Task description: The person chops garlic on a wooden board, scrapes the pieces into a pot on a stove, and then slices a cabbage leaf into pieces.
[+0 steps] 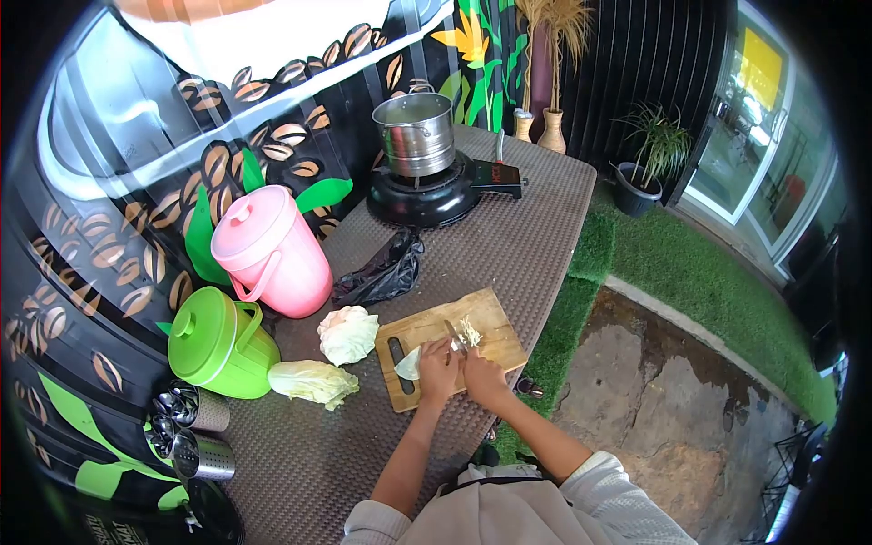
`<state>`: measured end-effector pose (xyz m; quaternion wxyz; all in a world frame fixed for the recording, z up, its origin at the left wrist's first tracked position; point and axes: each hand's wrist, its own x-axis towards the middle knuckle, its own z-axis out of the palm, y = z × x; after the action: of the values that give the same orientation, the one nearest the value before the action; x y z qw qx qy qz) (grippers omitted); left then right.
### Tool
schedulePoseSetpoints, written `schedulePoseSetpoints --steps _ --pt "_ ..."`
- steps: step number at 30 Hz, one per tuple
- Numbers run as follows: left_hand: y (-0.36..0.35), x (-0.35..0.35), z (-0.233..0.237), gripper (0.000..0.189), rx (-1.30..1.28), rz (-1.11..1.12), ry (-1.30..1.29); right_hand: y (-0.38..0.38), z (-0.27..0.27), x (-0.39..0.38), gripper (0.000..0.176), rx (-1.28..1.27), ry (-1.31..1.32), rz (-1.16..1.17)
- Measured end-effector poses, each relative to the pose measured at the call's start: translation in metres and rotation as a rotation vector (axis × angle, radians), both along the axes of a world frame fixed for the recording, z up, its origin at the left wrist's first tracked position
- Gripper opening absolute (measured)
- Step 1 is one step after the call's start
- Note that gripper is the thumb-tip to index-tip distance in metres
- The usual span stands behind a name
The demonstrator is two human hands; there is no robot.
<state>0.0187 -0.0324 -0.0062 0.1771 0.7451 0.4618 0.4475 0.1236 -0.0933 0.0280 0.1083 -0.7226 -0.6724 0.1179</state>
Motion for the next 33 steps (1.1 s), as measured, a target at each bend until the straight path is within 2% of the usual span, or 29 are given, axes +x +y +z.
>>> schedulePoseSetpoints --steps 2,3,5,8,14,17,21,23,27,29,33 --pt "0.0 -0.001 -0.004 0.019 -0.001 0.007 0.004 -0.01 0.013 0.0 0.021 0.031 -0.124 0.077" --pt "0.001 -0.002 -0.004 0.019 -0.01 0.007 -0.002 -0.014 0.006 -0.004 0.021 0.033 -0.125 0.077" --pt "0.003 -0.003 -0.006 0.02 -0.018 0.008 -0.009 -0.021 -0.017 -0.013 0.022 -0.005 0.005 -0.133" --pt "0.003 -0.003 -0.008 0.02 0.011 0.023 -0.026 -0.012 -0.025 -0.011 0.024 0.016 -0.024 -0.146" --pt "0.0 -0.002 -0.007 0.018 -0.03 0.044 -0.058 0.008 -0.008 0.011 0.025 0.059 -0.012 0.06" --pt "0.001 -0.002 -0.005 0.017 -0.032 0.034 -0.036 -0.003 0.004 0.001 0.023 -0.019 -0.026 -0.005" --pt "0.003 -0.003 -0.005 0.016 -0.039 0.01 -0.059 -0.012 -0.02 -0.02 0.021 -0.028 -0.04 -0.107" --pt "0.002 -0.004 -0.005 0.016 -0.049 -0.002 -0.06 -0.009 -0.04 -0.025 0.021 0.149 -0.105 -0.14" --pt "0.0 -0.002 -0.004 0.016 -0.056 0.009 -0.059 0.008 -0.014 -0.011 0.023 0.047 -0.037 -0.115" --pt "-0.001 -0.003 -0.004 0.016 -0.058 0.027 -0.063 0.004 -0.001 -0.005 0.024 0.09 -0.098 0.009" --pt "-0.001 -0.003 -0.003 0.016 -0.075 0.012 -0.075 -0.016 -0.016 -0.017 0.024 0.025 -0.107 -0.03"
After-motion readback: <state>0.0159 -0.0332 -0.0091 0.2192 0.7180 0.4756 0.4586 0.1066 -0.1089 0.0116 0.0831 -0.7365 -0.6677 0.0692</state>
